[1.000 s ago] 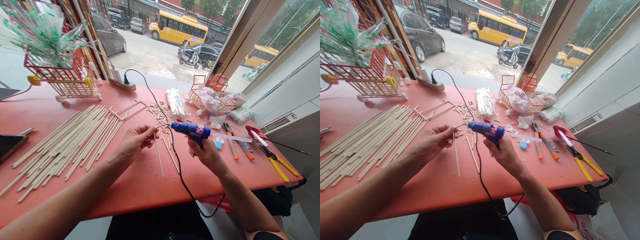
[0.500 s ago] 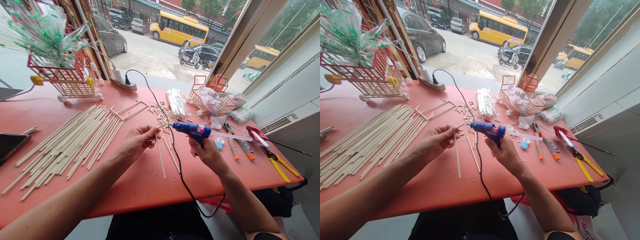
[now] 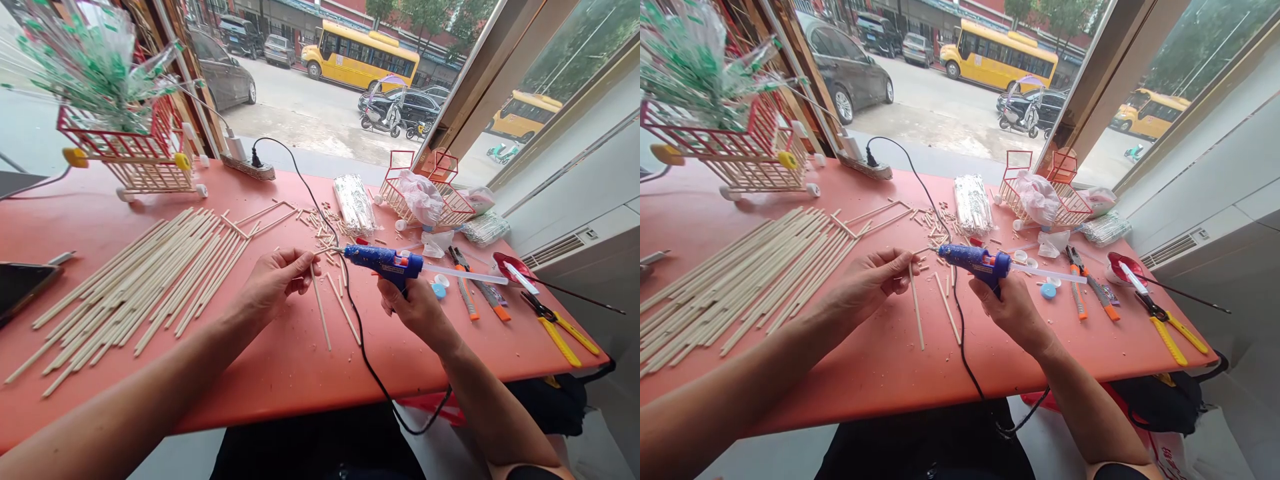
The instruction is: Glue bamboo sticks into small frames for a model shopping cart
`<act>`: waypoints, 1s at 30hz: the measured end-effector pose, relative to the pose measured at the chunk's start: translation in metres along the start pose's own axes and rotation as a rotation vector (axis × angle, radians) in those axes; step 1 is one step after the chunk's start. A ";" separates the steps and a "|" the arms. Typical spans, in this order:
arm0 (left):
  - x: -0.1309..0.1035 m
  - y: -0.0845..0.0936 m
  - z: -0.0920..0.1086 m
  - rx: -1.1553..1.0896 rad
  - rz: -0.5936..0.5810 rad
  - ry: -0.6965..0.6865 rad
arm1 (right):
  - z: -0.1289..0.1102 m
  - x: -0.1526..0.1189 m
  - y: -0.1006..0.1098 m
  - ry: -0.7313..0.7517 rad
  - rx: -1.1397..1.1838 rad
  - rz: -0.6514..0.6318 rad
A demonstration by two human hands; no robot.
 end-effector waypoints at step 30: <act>-0.001 0.000 0.005 0.138 -0.040 -0.040 | 0.005 0.002 0.003 -0.035 0.039 -0.007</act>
Point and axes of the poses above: each hand's wrist, its own x-axis towards the middle knuckle, its own y-axis out of the back of the hand, z = x × y, the point moved 9 cm from there along x, towards the middle knuckle
